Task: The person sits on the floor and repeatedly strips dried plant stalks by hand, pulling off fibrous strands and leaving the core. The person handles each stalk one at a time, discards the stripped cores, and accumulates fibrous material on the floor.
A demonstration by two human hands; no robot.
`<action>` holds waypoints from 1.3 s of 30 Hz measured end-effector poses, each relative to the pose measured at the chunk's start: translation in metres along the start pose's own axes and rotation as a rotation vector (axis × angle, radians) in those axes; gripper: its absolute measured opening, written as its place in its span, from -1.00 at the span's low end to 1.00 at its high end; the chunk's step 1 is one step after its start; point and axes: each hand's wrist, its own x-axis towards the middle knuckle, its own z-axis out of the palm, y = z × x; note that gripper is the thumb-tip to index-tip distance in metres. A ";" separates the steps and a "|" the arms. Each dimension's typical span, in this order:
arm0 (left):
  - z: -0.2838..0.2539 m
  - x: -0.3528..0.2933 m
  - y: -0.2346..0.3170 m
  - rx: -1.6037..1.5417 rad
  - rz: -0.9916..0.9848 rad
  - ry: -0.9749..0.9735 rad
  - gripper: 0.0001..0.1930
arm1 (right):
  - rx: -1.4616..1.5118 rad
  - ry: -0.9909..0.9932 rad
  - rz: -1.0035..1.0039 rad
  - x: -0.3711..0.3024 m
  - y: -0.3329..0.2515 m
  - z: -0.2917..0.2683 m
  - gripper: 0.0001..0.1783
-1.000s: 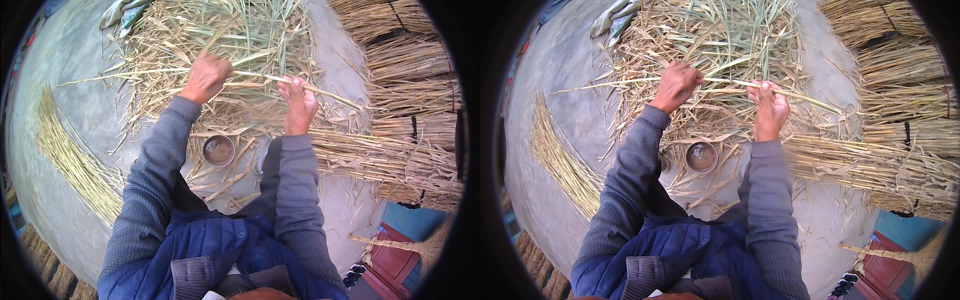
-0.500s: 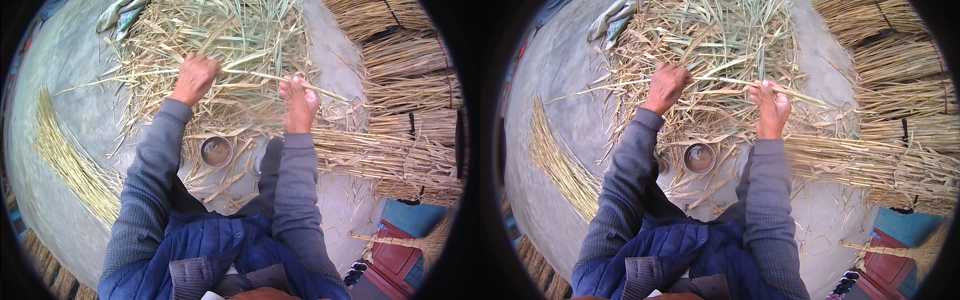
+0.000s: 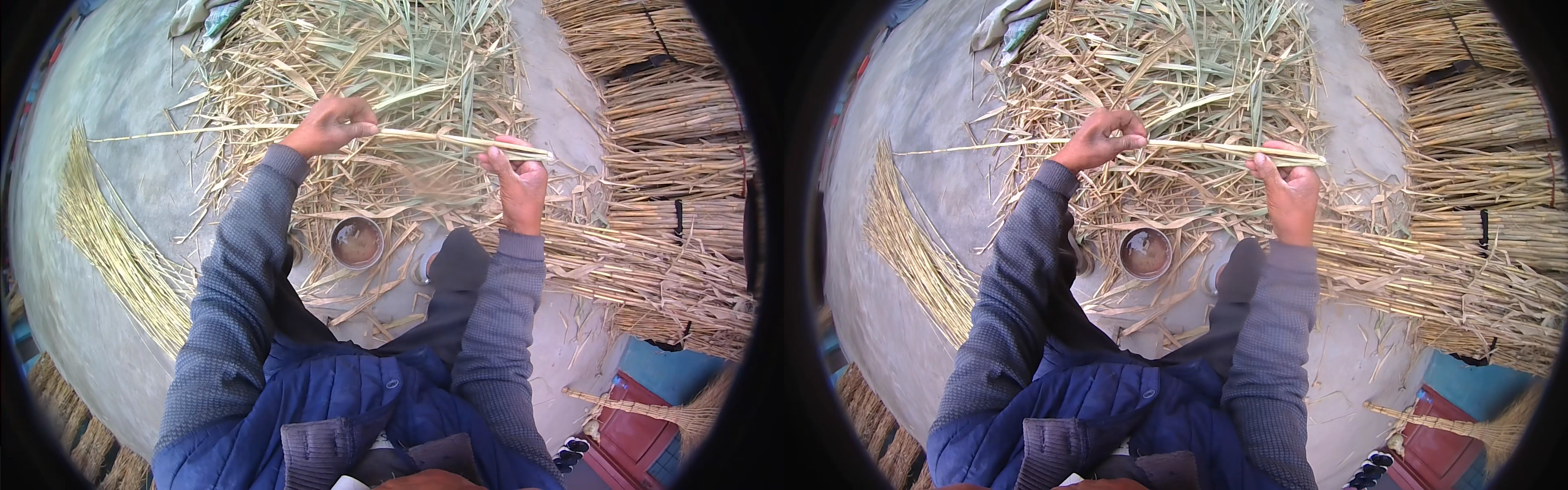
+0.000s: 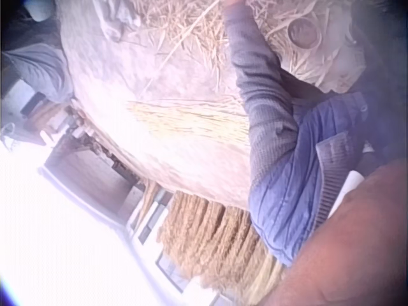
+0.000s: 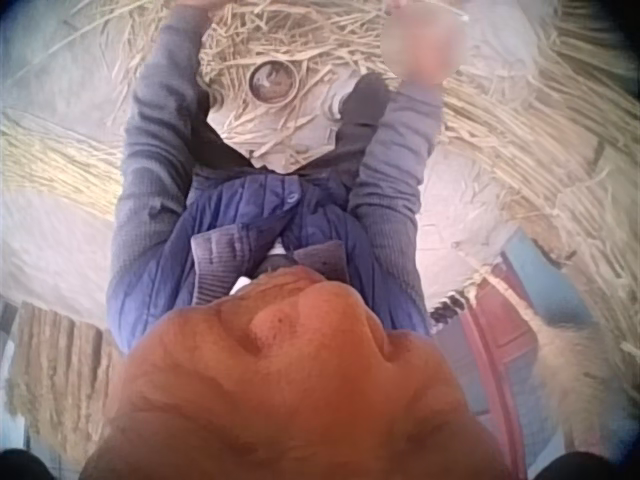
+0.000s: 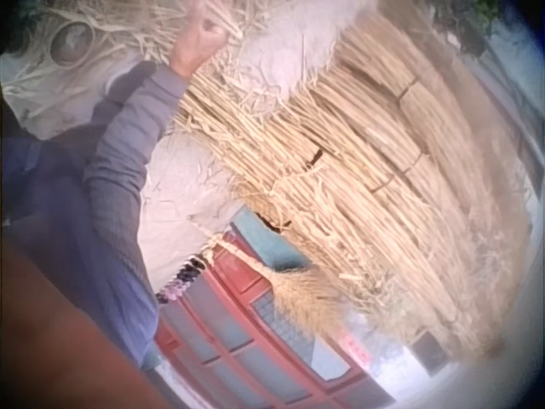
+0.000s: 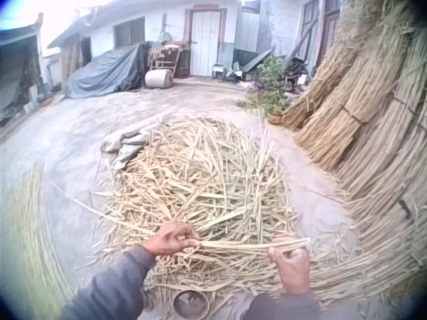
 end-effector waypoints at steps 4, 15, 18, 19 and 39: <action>-0.014 -0.001 0.002 -0.238 -0.096 0.024 -0.77 | -0.284 -0.019 -0.041 -0.006 0.005 -0.001 -0.79; -0.023 -0.007 0.041 -0.313 -0.032 0.050 -0.80 | -1.300 0.098 -0.158 0.020 0.059 -0.007 -0.71; -0.032 -0.009 0.036 -0.182 0.034 0.100 -0.80 | -1.359 0.086 -0.022 0.023 0.052 -0.023 -0.43; -0.031 -0.010 0.033 -0.144 0.049 0.127 -0.79 | -1.271 0.067 -0.038 0.022 0.046 -0.024 -0.37; 0.029 0.020 0.036 0.297 0.284 0.192 -0.80 | 0.271 0.264 -0.065 -0.001 -0.002 -0.007 -0.67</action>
